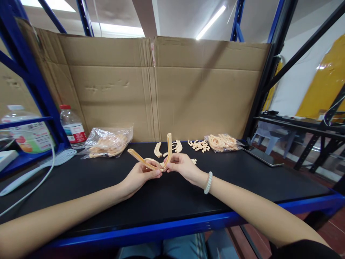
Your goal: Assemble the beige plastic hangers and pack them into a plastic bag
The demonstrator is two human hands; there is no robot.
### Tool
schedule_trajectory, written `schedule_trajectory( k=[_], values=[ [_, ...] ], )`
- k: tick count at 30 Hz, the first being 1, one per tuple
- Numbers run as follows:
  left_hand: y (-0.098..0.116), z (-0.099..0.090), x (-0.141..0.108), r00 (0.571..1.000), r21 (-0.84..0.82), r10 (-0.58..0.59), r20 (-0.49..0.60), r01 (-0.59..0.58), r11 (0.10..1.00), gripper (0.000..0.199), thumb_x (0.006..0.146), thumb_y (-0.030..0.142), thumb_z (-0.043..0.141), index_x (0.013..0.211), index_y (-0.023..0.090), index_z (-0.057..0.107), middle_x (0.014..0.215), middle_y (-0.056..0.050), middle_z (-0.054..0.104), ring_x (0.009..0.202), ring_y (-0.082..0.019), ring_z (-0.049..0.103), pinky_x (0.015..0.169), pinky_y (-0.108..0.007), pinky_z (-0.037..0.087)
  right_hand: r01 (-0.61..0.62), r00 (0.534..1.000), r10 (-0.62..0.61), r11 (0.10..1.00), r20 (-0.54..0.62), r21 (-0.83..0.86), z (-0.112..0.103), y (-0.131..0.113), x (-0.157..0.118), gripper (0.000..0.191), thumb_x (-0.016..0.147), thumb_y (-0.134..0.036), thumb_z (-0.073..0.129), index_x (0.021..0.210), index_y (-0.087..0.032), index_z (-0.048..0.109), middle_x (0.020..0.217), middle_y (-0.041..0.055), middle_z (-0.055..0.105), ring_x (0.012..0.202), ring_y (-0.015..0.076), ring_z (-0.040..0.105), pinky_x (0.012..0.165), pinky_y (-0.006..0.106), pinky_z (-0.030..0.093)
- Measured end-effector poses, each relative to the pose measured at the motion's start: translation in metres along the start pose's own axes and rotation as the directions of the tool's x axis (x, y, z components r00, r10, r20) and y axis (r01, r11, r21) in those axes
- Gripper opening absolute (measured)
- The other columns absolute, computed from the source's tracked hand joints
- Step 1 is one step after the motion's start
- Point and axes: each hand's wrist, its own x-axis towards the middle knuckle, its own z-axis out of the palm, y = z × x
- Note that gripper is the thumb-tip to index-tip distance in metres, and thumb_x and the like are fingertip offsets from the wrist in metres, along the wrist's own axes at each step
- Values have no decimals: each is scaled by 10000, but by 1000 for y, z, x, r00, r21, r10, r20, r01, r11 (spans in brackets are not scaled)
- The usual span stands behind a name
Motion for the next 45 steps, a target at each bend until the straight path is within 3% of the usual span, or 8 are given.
schedule_trajectory(
  k=[8,16,22,29,34,38,42,45],
  values=[
    [5,4,-4,1000,95,-2,-10,3,995,175,596,192,771,688,147,629,690,-2,653,677,-130,584,715,-268,466,51,998,-46,978,32,-202,1,-3,-1,222,702,-325,723,836,-157,670,834,45,674,752,158,629,671,289,498],
    [4,6,-6,995,69,13,-99,-6,998,173,548,147,768,627,147,614,617,13,640,625,-135,594,679,-272,491,111,994,-113,969,3,-220,9,2,-3,185,674,-301,736,774,-174,645,784,29,682,745,177,652,741,345,533],
    [1,4,-6,984,-32,-46,-173,41,999,277,535,214,815,674,142,586,657,1,664,615,-134,618,663,-281,522,151,988,-155,967,-3,-207,15,3,-8,229,676,-329,745,709,-167,586,890,57,683,807,188,658,801,366,526],
    [8,4,-1,988,-68,-50,-146,41,997,313,569,254,833,767,113,636,757,-42,689,705,-141,656,723,-261,546,116,973,-154,970,-173,-211,17,5,-1,268,621,-323,774,702,-177,565,761,21,666,668,151,637,641,298,547],
    [27,-15,9,981,-138,-140,-132,121,983,234,613,162,808,745,100,625,821,-91,700,741,-170,688,750,-253,562,-12,994,9,999,-109,-30,-14,-8,6,314,585,-296,807,716,-167,553,623,-35,600,522,84,571,518,220,496],
    [41,-42,20,965,-154,-204,-166,179,972,175,610,50,771,706,95,633,875,-116,709,731,-149,691,693,-181,558,-99,991,86,986,-104,-135,-57,-22,10,292,570,-278,813,697,-150,584,603,-24,608,549,91,595,584,239,506],
    [48,-69,29,979,77,-198,-57,202,976,211,598,121,793,772,111,675,816,-89,706,764,-159,681,718,-215,541,-68,997,72,897,-7,-437,-83,-32,10,262,615,-331,776,706,-147,613,558,-17,600,506,102,562,520,243,459],
    [51,-81,31,994,503,-85,70,39,864,196,624,258,783,742,142,679,726,-43,688,693,-149,642,629,-216,486,20,992,64,763,107,-647,-87,-37,9,233,632,-347,760,690,-153,644,590,-9,609,538,108,545,522,239,424]
  ],
)
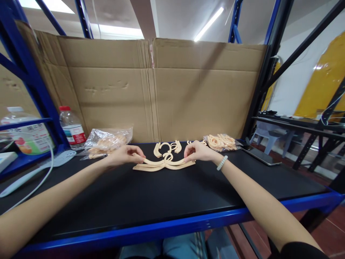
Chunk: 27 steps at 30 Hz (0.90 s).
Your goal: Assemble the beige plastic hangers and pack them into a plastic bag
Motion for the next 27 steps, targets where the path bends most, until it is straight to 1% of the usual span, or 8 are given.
schedule_trajectory(
  k=[3,6,11,19,21,24,25,27],
  values=[
    [1,-2,-2,975,406,178,131,-216,888,181,657,332,742,711,169,687,695,-13,656,647,-131,574,586,-206,405,72,996,-60,971,59,-228,0,-1,-1,200,645,-349,751,668,-167,670,623,-3,621,580,117,539,538,237,392],
    [4,2,-5,934,559,264,242,-356,749,150,682,342,712,703,195,694,721,-10,631,720,-151,545,646,-222,383,112,992,-85,922,90,-370,2,2,0,171,650,-341,753,670,-184,689,642,-3,616,616,133,529,575,253,381],
    [7,8,-7,900,591,289,326,-433,681,140,727,333,665,693,199,685,773,-31,617,819,-186,530,749,-263,387,210,977,-178,871,114,-443,3,10,3,156,678,-350,746,687,-200,705,797,30,613,783,177,547,734,307,406],
    [5,11,-10,887,614,299,352,-460,641,58,736,220,584,759,182,622,909,-45,588,869,-189,532,803,-278,400,241,970,-198,852,140,-465,4,6,1,130,724,-316,700,688,-191,689,803,38,626,783,179,562,738,310,423],
    [3,13,-10,885,632,312,346,-465,620,67,738,221,575,790,180,585,907,-46,583,862,-189,527,791,-277,400,213,976,-204,864,70,-456,-4,4,1,143,752,-330,665,720,-191,681,797,36,638,754,172,571,704,301,429],
    [-2,18,-8,880,627,375,290,-471,621,86,763,258,569,776,180,535,917,-49,587,876,-190,524,792,-278,396,52,958,-179,878,-225,-476,-35,9,-5,189,804,-354,592,782,-184,670,823,55,662,743,175,592,664,294,431],
    [-4,20,-8,877,614,409,252,-472,633,102,777,274,564,768,180,526,923,-51,590,881,-189,527,797,-279,395,-19,924,-177,863,-338,-504,-51,13,-9,194,802,-353,590,788,-176,668,820,67,669,752,182,598,677,299,432],
    [-11,24,-6,873,576,473,117,-448,684,129,811,297,540,766,177,521,906,-51,596,859,-180,537,791,-279,401,-222,800,-170,807,-576,-547,-87,26,-25,184,790,-295,585,808,-135,674,846,120,680,782,201,609,723,316,432]
  ],
)
